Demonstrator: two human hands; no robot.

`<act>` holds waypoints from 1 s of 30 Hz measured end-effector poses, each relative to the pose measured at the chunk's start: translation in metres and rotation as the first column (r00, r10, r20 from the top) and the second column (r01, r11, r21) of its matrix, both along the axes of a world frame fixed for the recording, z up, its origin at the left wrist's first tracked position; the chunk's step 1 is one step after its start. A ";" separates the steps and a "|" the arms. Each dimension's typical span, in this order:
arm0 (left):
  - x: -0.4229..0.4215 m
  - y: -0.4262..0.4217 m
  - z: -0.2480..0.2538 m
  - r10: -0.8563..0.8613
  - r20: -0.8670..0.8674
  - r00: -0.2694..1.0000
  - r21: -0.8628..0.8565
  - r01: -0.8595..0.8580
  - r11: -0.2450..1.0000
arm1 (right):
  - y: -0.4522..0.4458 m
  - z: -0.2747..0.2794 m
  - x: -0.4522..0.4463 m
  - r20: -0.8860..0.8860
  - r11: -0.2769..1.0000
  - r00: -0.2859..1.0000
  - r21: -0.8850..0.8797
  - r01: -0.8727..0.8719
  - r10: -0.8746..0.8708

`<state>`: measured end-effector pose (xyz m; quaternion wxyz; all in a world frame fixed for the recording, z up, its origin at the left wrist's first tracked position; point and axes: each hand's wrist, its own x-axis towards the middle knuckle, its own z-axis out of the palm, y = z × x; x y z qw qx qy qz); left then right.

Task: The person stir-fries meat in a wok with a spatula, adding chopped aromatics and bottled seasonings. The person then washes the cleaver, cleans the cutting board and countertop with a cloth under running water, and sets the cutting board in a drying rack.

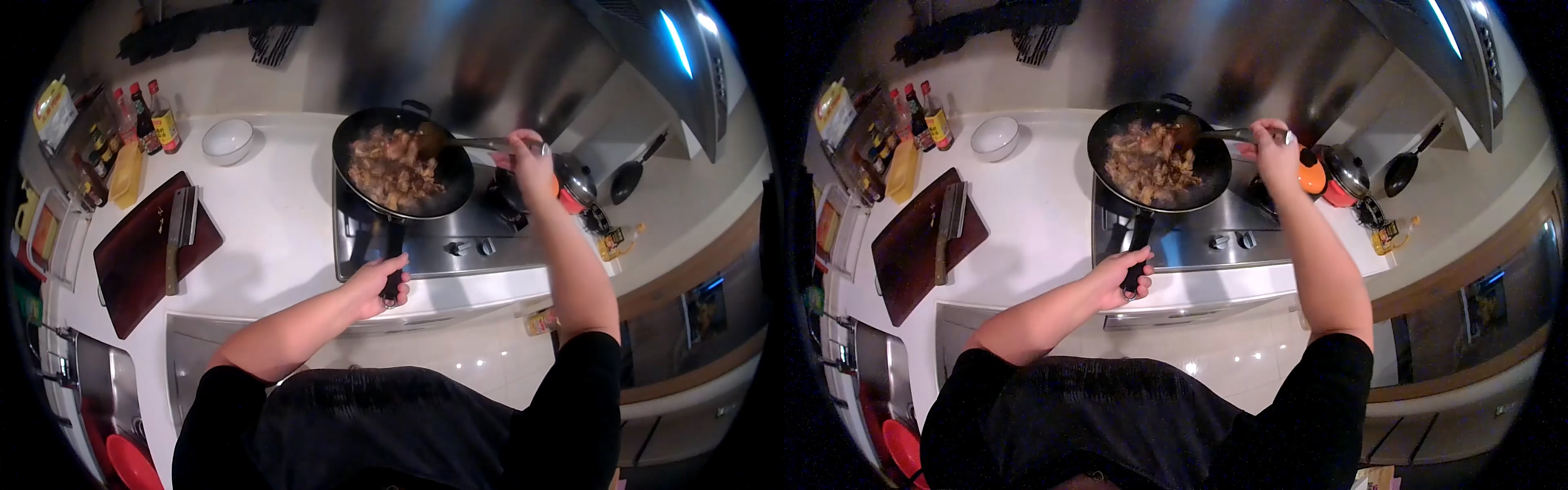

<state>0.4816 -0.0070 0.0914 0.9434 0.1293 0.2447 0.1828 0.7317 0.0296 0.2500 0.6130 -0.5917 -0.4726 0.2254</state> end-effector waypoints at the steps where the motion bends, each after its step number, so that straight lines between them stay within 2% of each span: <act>1: 0.000 0.000 0.000 -0.002 0.003 1.000 0.003 0.002 1.000 | 0.001 0.012 0.005 0.090 0.998 0.996 -0.055 -0.013 0.018; 2: 0.000 0.000 -0.001 -0.003 0.004 1.000 0.004 0.003 1.000 | -0.002 0.025 0.003 0.183 0.996 0.983 -0.086 0.026 -0.010; 5: -0.001 -0.001 0.003 -0.006 -0.010 1.000 0.024 0.006 1.000 | -0.006 0.042 0.016 0.247 0.976 0.968 -0.193 0.105 -0.055; 8: -0.001 -0.001 0.004 -0.007 -0.041 0.999 0.061 0.009 0.998 | 0.002 0.005 0.063 -0.073 0.957 0.979 -0.239 0.168 -0.190; 9: -0.001 -0.002 0.004 -0.009 -0.048 0.999 0.074 0.012 0.997 | 0.007 -0.027 0.084 -0.340 0.962 0.913 -0.229 0.151 -0.224; 10: -0.002 -0.001 0.004 -0.013 -0.044 0.999 0.083 0.016 0.996 | 0.005 -0.060 0.095 -0.488 0.977 0.859 -0.205 0.056 -0.152; 13: -0.002 -0.003 0.005 -0.023 -0.055 0.998 0.098 0.028 0.995 | 0.016 -0.153 0.077 -0.693 0.999 0.721 0.038 0.010 0.019; 15: -0.003 -0.003 0.010 -0.021 -0.098 0.995 0.096 0.030 0.995 | 0.020 -0.149 0.052 -0.708 0.998 0.706 0.057 0.040 0.013; 17: -0.005 -0.006 0.010 -0.006 -0.107 0.994 0.087 0.015 0.996 | 0.018 -0.129 0.043 -0.621 0.990 0.781 0.137 0.021 0.070; 18: -0.005 -0.005 0.009 -0.005 -0.105 0.994 0.078 0.013 0.997 | 0.015 -0.115 0.043 -0.514 0.985 0.851 0.173 -0.018 0.106; 21: -0.004 -0.003 0.005 0.009 -0.063 0.998 0.062 -0.005 0.998 | -0.005 -0.059 0.029 -0.278 0.988 0.955 0.141 -0.066 0.104; 27: 0.002 -0.002 0.003 0.057 -0.018 0.998 0.042 -0.056 0.998 | -0.030 -0.005 -0.010 0.135 0.961 0.958 0.085 -0.265 0.252; 28: 0.003 -0.003 0.005 0.056 -0.035 0.998 0.044 -0.055 0.998 | -0.029 -0.001 -0.013 0.194 0.964 0.952 0.080 -0.255 0.235; 30: 0.003 -0.004 0.006 0.058 -0.046 0.997 0.040 -0.056 0.998 | -0.022 0.012 -0.005 0.286 0.993 0.951 -0.023 -0.118 0.120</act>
